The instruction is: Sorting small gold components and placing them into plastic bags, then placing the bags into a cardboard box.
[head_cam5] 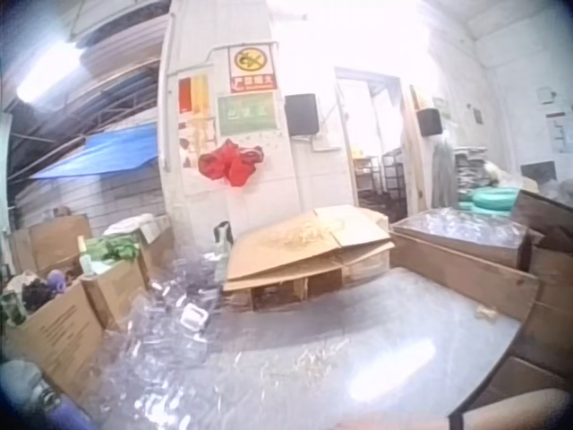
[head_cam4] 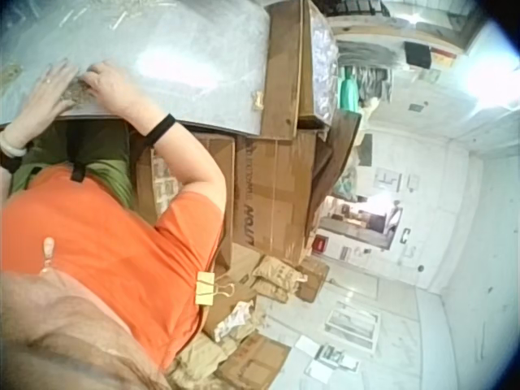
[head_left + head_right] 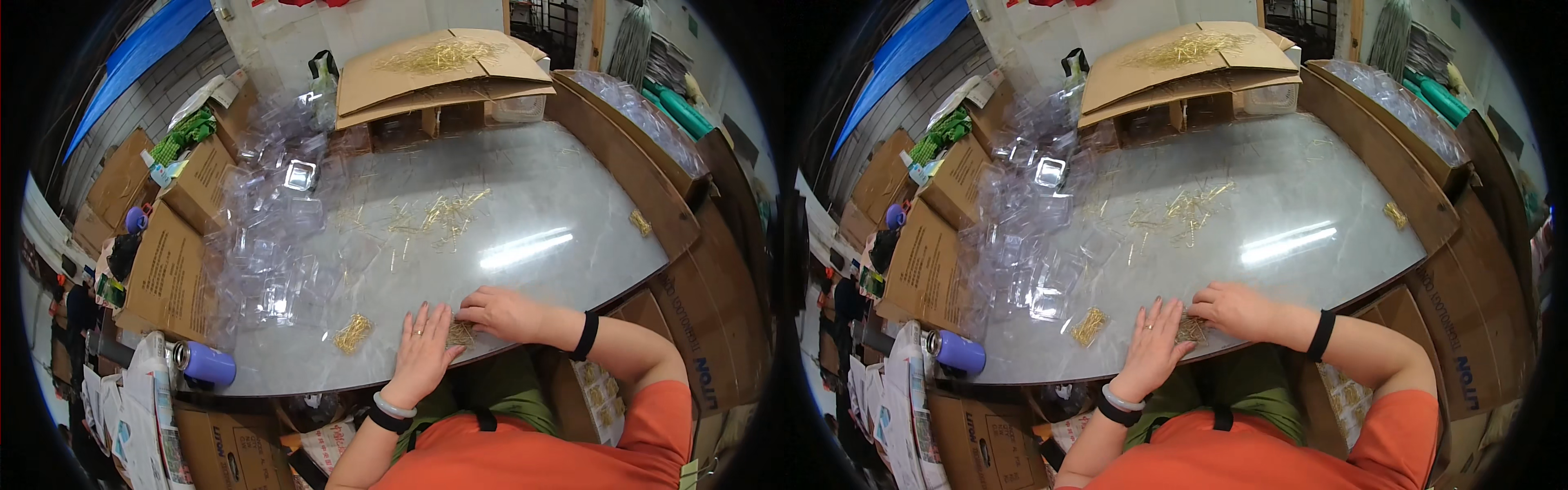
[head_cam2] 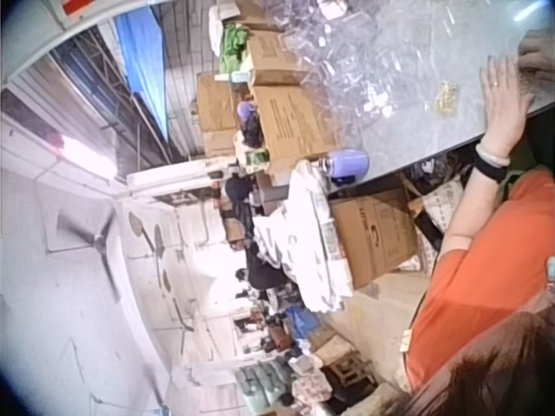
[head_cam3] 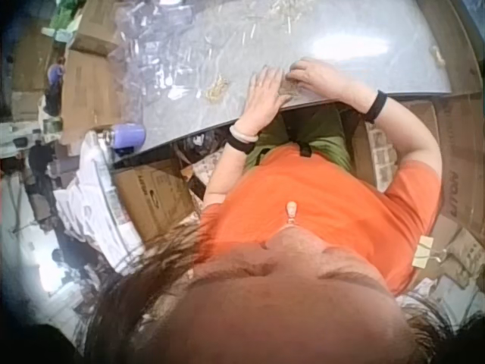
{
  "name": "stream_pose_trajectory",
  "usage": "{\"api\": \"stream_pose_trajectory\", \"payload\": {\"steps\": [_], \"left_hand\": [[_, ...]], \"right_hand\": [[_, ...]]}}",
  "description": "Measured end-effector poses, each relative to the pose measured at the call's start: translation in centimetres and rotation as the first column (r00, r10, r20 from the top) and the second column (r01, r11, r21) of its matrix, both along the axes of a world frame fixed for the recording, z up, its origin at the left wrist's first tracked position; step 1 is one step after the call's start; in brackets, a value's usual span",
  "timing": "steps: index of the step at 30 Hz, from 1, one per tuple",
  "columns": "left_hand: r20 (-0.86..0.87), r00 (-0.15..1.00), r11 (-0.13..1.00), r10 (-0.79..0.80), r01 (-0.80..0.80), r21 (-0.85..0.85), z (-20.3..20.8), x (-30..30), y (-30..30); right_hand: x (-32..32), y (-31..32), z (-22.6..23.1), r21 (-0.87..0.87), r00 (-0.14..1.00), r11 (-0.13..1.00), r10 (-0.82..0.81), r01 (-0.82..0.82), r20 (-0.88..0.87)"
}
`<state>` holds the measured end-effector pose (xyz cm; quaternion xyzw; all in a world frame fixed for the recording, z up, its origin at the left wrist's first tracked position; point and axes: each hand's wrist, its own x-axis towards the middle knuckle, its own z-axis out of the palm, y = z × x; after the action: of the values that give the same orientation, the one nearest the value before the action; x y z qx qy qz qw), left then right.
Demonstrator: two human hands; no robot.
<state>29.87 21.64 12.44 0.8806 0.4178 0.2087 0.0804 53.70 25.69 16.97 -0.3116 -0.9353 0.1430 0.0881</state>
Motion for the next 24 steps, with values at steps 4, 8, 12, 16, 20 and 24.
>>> {"api": "stream_pose_trajectory", "payload": {"steps": [4,8,12,16,20,24], "left_hand": [[0.0,1.0,1.0,-0.001,0.001,-0.014,0.8,0.0,-0.5],[0.023,0.999,0.999,-0.033,0.034,-0.03,0.7,0.8,0.0],[0.021,0.999,0.999,-0.042,0.042,0.004,0.4,1.6,0.3],[0.045,0.999,1.0,-0.022,0.021,0.021,0.6,1.5,0.1],[0.061,0.998,1.0,-0.009,0.009,0.007,0.5,1.9,0.1],[0.072,0.997,1.0,-0.011,0.012,-0.01,0.7,1.9,0.1]], "right_hand": [[1.0,-2.8,-0.5,0.061,0.96,0.968,-0.233,0.245,-0.154],[0.6,-4.8,-1.9,0.066,0.922,0.94,-0.311,0.334,-0.232],[-0.7,-5.3,-3.7,0.03,0.874,0.932,-0.328,0.361,-0.358],[-1.2,-6.5,-2.8,-0.062,0.743,0.879,-0.434,0.472,-0.51],[-0.6,-7.0,-2.1,0.072,0.807,0.876,-0.403,0.476,-0.431],[0.8,-6.1,-3.5,0.041,0.786,0.881,-0.4,0.472,-0.472]]}}
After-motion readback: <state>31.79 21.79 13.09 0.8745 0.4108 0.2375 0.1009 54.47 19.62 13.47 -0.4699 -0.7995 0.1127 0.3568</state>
